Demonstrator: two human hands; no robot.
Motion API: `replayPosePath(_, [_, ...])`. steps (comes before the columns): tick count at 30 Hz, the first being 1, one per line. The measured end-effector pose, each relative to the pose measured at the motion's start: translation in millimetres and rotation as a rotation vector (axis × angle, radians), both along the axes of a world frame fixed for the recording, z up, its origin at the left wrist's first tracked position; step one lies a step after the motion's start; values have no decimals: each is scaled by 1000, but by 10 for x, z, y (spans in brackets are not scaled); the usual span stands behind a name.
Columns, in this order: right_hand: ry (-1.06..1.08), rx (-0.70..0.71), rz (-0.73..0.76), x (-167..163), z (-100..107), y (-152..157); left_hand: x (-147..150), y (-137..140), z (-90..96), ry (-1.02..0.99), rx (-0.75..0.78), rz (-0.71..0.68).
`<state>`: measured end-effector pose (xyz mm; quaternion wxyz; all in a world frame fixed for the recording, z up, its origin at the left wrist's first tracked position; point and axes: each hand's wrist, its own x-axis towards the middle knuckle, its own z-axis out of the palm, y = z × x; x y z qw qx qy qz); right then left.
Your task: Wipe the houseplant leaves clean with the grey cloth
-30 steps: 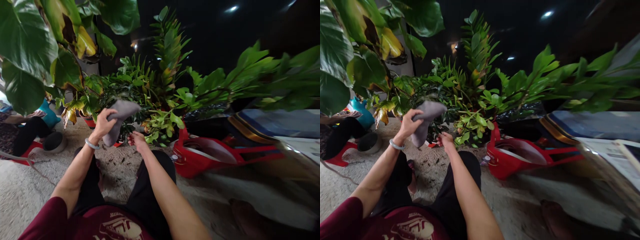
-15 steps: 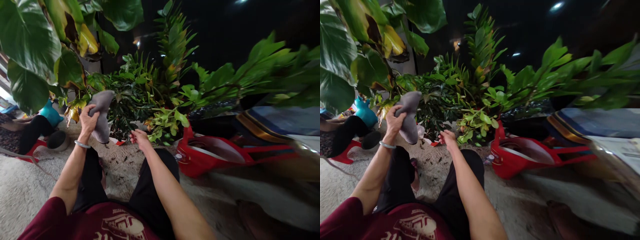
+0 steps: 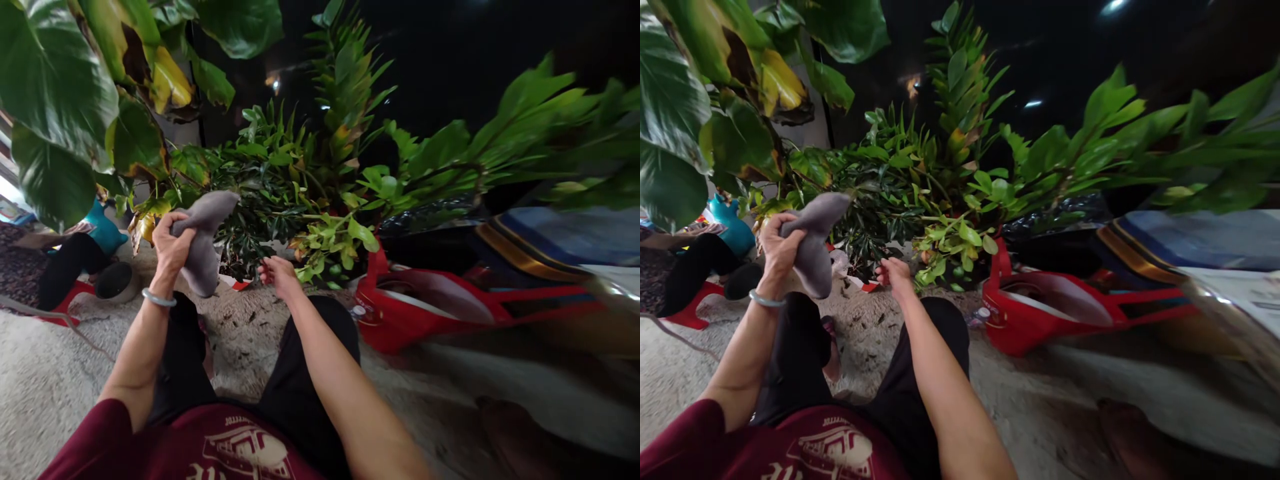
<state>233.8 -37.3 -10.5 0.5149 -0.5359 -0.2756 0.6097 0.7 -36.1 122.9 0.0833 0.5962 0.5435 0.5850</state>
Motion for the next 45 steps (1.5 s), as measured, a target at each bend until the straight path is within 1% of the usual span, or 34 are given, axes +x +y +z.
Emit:
replayPosePath(1, [0,-1,3,-8,7,-5,40,84,-8,9,20,0])
replayPosePath(2, [-2,-2,6,-13,10,-11,81,140,-72,19,14,-17])
replayPosePath(4, [-11,-4,8,-9,4,-23,150,144,-327,46,-66,-93])
replayPosePath(6, [-20,-9,9,15,-11,-31,182,3,-636,92,-199,-199])
replayPosePath(7, [-23,-12,8,32,-20,-33,181,-102,-760,116,-263,-250])
replayPosePath(8, [-25,-14,6,51,-27,-33,170,-211,-841,129,-312,-288])
replayPosePath(9, [-25,-15,6,69,-32,-34,153,-309,-868,128,-337,-305])
replayPosePath(10, [-21,-13,7,84,-34,-33,135,-381,-838,114,-333,-298])
replayPosePath(11, [-16,-9,10,94,-32,-34,119,-417,-755,92,-298,-269])
replayPosePath(12, [-8,-2,14,98,-26,-35,111,-412,-632,69,-239,-226])
replayPosePath(13, [0,5,19,96,-18,-37,114,-366,-485,52,-165,-178])
replayPosePath(15, [16,19,29,75,3,-43,154,-187,-201,37,-10,-90])
replayPosePath(16, [22,24,32,61,12,-46,189,-78,-103,37,51,-60])
replayPosePath(17, [26,27,34,48,18,-48,229,23,-53,39,89,-40])
replayPosePath(18, [29,28,36,37,21,-50,270,102,-57,44,97,-30])
replayPosePath(19, [29,27,36,30,18,-49,306,146,-115,52,73,-33])
replayPosePath(21, [22,19,34,33,1,-45,346,108,-353,86,-55,-81])
replayPosePath(23, [6,3,27,58,-25,-37,334,-76,-637,121,-217,-162])
replayPosePath(24, [-2,-7,22,75,-37,-34,317,-192,-747,129,-282,-204])
replayPosePath(25, [-10,-14,17,93,-47,-31,302,-301,-813,129,-327,-239])
replayPosePath(26, [-16,-19,13,109,-52,-30,297,-387,-826,120,-347,-263])
replayPosePath(27, [-19,-20,10,121,-53,-31,309,-437,-784,105,-336,-271])
replayPosePath(29, [-18,-14,10,131,-46,-37,406,-402,-565,72,-227,-248])
replayPosePath(32, [-15,-13,16,110,-28,-46,714,-76,-141,80,16,-204])
replayPosePath(33, [-18,-19,14,99,-24,-45,830,55,-45,111,64,-221])
replayPosePath(34, [-24,-27,9,90,-22,-42,934,170,9,159,75,-257])
replayPosePath(35, [-32,-39,3,83,-21,-37,1014,255,17,216,57,-298])
replayPosePath(37, [-50,-64,-7,83,-27,-26,1071,300,-83,340,-48,-383])
replayPosePath(39, [-62,-92,-4,99,-39,-16,982,177,-257,422,-174,-456])
replayPosePath(41, [-68,-116,9,122,-54,-11,803,-37,-386,429,-261,-526])
replayPosePath(43, [-71,-129,21,139,-64,-13,634,-212,-391,376,-291,-561])
replayPosePath(45, [-65,-122,38,140,-61,-20,558,-243,-279,296,-237,-517])
